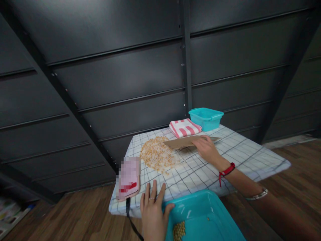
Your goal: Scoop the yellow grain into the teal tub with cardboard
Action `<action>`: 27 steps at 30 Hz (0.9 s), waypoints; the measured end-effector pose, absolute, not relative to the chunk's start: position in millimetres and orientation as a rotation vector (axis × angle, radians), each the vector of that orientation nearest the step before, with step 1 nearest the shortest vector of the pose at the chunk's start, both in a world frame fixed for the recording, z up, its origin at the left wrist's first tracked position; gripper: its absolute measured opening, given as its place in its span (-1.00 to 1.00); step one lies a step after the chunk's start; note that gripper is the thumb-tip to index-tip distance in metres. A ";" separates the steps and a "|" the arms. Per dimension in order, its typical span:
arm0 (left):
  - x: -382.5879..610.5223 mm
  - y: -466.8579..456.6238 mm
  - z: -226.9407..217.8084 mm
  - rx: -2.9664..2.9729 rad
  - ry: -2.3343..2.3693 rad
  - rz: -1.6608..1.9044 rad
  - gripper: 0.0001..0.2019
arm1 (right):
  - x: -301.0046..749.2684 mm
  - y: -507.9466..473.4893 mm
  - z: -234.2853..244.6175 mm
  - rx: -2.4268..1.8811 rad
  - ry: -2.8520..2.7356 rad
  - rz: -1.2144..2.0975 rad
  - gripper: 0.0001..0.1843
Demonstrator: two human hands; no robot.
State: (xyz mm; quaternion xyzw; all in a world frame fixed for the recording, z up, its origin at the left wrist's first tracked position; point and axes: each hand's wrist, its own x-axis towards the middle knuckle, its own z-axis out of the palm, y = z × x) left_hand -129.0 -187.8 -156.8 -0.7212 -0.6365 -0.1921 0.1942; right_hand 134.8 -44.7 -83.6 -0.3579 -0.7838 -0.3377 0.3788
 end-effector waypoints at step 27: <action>-122.2 -188.7 -150.9 -2.010 -1.868 -0.442 -0.50 | 137.2 -41.0 -88.5 -0.870 -2.026 -0.820 -0.60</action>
